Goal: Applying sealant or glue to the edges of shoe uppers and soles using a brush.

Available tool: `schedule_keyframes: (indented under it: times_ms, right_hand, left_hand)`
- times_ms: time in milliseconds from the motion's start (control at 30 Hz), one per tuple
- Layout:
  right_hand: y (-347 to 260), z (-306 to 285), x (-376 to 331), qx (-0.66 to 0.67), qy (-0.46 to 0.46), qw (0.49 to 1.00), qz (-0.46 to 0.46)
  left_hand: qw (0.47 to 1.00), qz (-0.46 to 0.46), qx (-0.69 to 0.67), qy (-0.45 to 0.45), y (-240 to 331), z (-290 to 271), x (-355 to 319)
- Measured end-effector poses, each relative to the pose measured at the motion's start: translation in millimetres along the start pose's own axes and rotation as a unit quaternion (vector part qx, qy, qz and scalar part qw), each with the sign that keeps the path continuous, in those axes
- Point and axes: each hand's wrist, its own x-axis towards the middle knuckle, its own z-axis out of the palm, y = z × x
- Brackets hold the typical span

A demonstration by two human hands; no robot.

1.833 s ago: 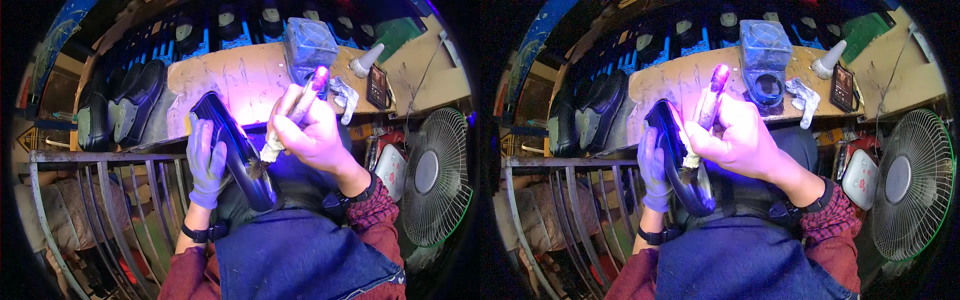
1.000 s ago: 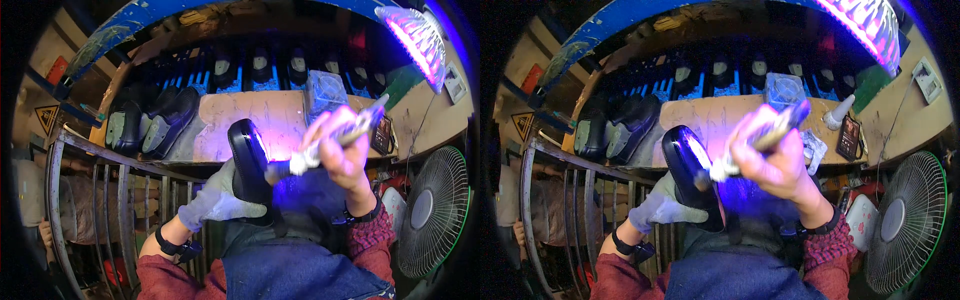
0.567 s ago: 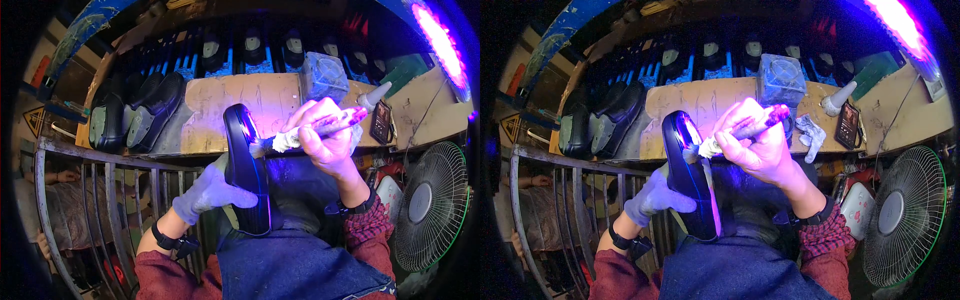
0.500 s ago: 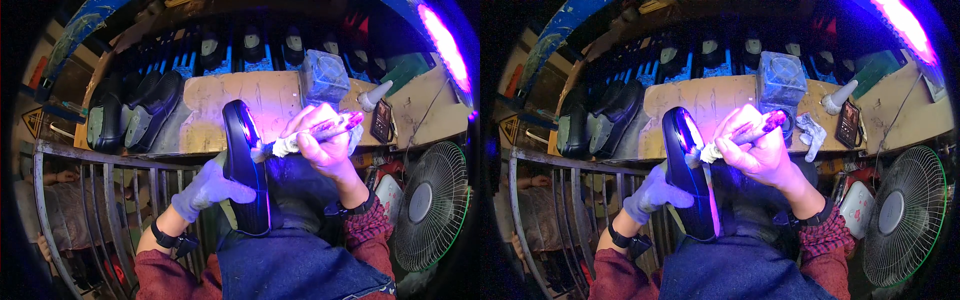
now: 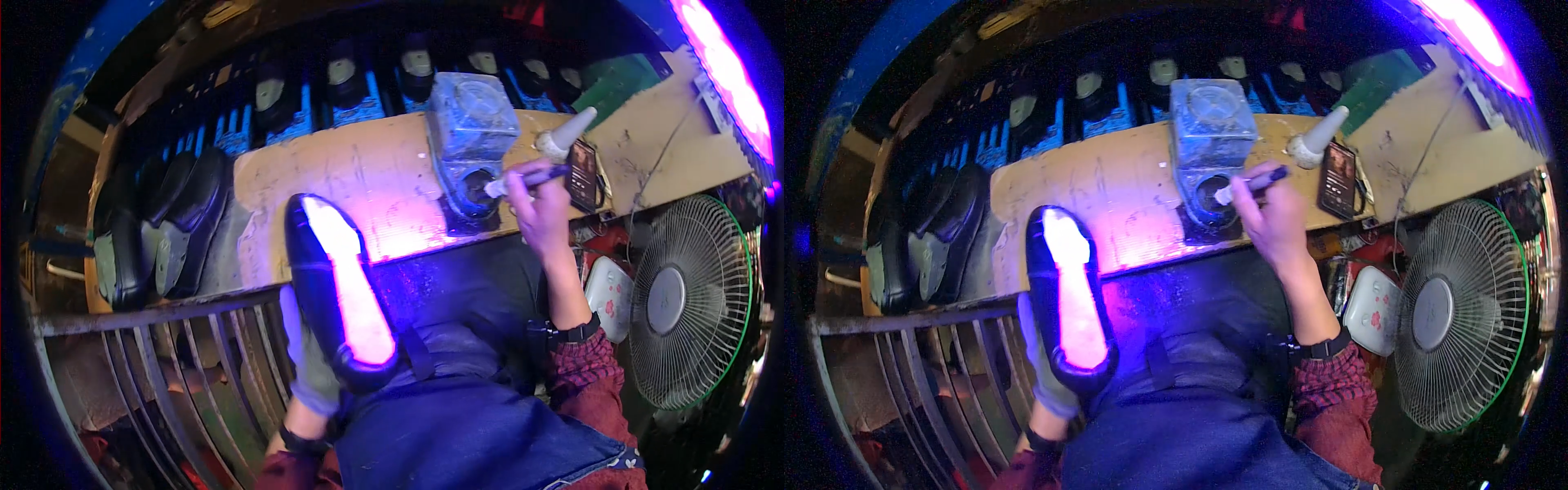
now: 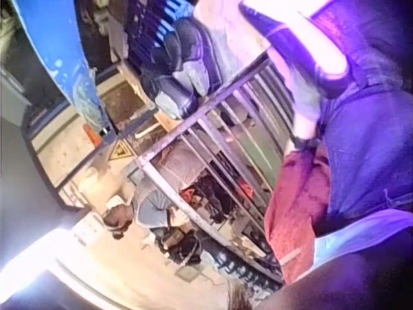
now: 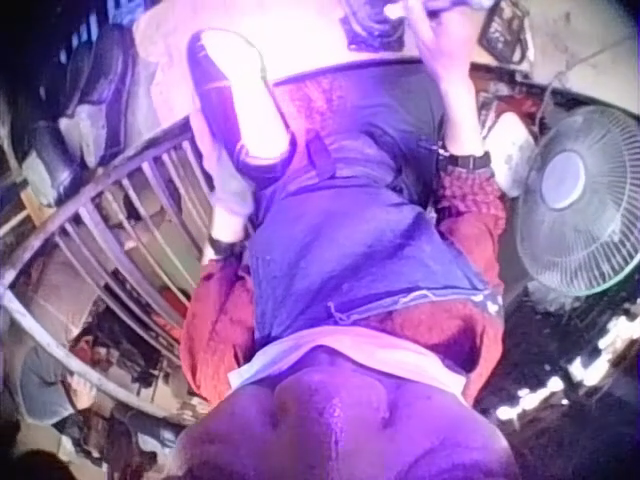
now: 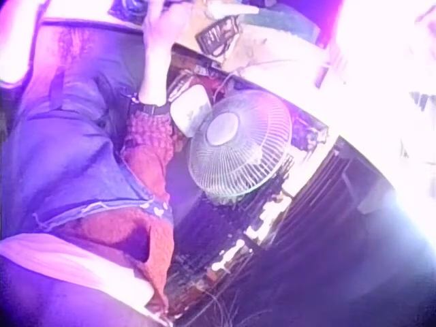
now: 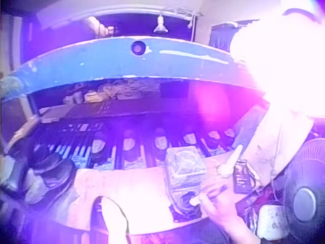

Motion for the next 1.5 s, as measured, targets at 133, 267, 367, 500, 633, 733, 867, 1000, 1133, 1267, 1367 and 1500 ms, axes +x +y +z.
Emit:
schedule_keyframes:
  times_ms: [133,267,367,500,633,733,867,1000,1133,1267,1367,1500]
  right_hand:
    - [-10.8,8.6,3.7,-0.043,-0.013,0.999,-0.023]
    - [-2.2,-6.8,-12.3,0.116,-0.002,0.99,0.077]
    - [-12.2,-2.5,-29.6,0.206,-0.037,0.976,0.054]
    - [-71.7,41.1,-43.0,0.361,-0.179,0.905,0.137]
    - [-104.3,92.4,5.3,0.163,-0.208,0.963,0.052]
    - [-104.1,120.7,41.5,0.158,-0.18,0.97,0.051]
    - [-109.7,112.4,34.1,0.127,-0.154,0.98,0.011]
    - [-109.8,88.1,-14.0,0.122,-0.175,0.977,-0.002]
    - [-110.7,79.6,-32.3,0.174,-0.138,0.975,-0.019]
    - [-115.5,66.2,-38.3,0.184,-0.159,0.968,-0.067]
    - [-125.6,48.7,-37.9,0.197,-0.18,0.957,-0.11]
    - [-140.2,26.2,-22.5,0.231,-0.228,0.924,-0.2]
  left_hand:
    - [0.987,0.058,0.128,0.079,-17.1,-26.7,-17.4]
    - [0.98,-0.033,0.172,0.099,-16.1,-33.0,-4.7]
    - [0.981,-0.043,0.175,0.073,-15.5,-39.2,-0.3]
    - [0.984,-0.043,0.145,0.096,-18.7,-34.3,-6.6]
    - [0.978,-0.04,0.174,0.104,-18.0,-37.6,-4.1]
    - [0.976,-0.029,0.194,0.091,-17.8,-35.2,-1.1]
    - [0.973,-0.033,0.212,0.088,-13.0,-35.9,-2.8]
    - [0.962,-0.041,0.248,0.105,-15.9,-43.5,-3.6]
    - [0.969,-0.041,0.221,0.099,-23.5,-33.2,1.2]
    - [0.986,-0.118,0.099,-0.063,-23.8,-27.8,3.0]
    - [0.995,-0.038,0.09,0.03,-27.8,-5.8,2.1]
    - [0.991,0.088,0.104,0.015,-36.7,22.2,21.2]
